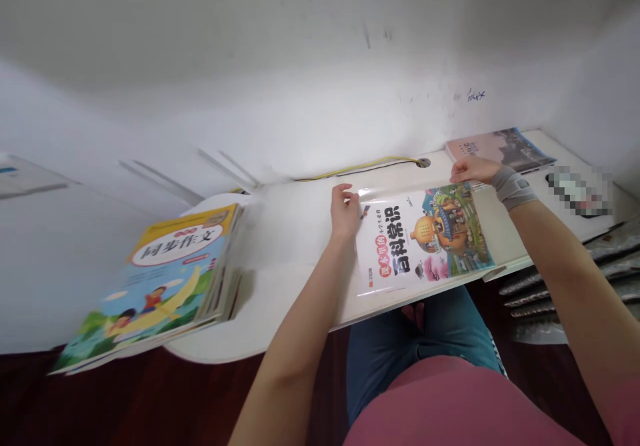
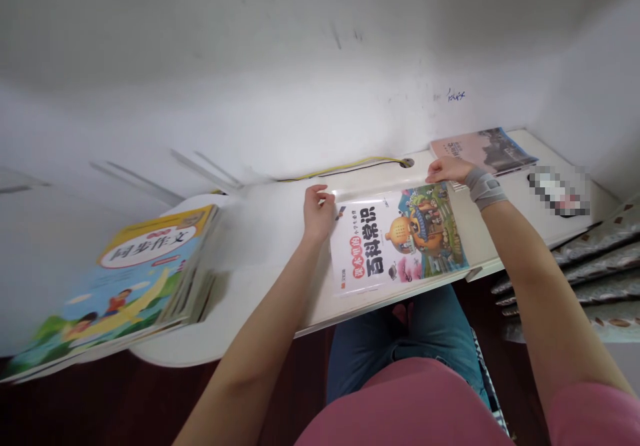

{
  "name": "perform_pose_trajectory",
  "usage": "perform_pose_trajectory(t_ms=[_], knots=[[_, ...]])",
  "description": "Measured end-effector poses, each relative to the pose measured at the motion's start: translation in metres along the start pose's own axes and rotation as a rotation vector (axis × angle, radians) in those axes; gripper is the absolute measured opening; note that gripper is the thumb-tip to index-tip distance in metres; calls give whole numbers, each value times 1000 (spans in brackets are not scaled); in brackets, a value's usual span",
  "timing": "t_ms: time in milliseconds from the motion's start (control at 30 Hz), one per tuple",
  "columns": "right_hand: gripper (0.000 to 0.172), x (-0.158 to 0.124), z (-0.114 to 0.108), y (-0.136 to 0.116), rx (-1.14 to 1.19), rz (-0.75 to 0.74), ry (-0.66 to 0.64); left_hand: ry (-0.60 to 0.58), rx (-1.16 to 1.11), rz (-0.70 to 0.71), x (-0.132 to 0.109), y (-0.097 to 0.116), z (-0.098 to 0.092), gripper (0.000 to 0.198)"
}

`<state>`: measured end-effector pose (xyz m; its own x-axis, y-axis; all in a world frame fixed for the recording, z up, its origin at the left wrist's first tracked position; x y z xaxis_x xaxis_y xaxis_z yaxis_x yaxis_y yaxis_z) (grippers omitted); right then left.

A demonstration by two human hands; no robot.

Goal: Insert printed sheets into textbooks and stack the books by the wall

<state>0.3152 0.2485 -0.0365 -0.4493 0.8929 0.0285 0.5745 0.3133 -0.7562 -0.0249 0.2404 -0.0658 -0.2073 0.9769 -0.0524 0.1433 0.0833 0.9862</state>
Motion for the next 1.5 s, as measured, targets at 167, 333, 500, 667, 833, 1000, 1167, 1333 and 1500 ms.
perform_pose_trajectory(t_ms=[167, 333, 500, 667, 833, 1000, 1167, 1333, 1500], knots=[[20, -17, 0, 19, -366, 102, 133, 31, 105, -33, 5, -7, 3, 29], [25, -14, 31, 28, -753, 223, 207, 60, 465, -21, 14, -8, 9, 37], [32, -8, 43, 29, -854, 244, 230, 39, 1105, 239, -12, 15, 47, 54], [32, -6, 37, 33, -884, 246, 214, -237, 1273, 196, -64, -10, 111, 67], [36, 3, 44, 11, -907, 212, 185, -184, 1215, 261, -83, -23, 131, 74], [46, 19, 111, -50, -868, -86, 154, -164, 1195, 266, -77, -24, 125, 60], [54, -13, 117, -15, -835, -10, 86, -142, 1164, 224, -68, -31, 96, 57], [59, -48, 72, 28, -839, 179, 105, -104, 1186, 129, -59, -31, 83, 61], [52, -25, 72, -14, -926, 159, 200, -38, 1157, 151, -64, -2, 111, 55]])
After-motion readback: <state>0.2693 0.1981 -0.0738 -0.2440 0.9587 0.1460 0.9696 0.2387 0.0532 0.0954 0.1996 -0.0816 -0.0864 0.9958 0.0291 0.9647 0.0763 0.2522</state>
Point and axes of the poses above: each hand's wrist, its own x-axis towards the middle knuckle, its own z-axis out of the palm, y = z × x, the point moved 9 cm from there along x, towards the middle knuckle, and after that the axes turned 13 degrees about -z, right-handed, at the moved point
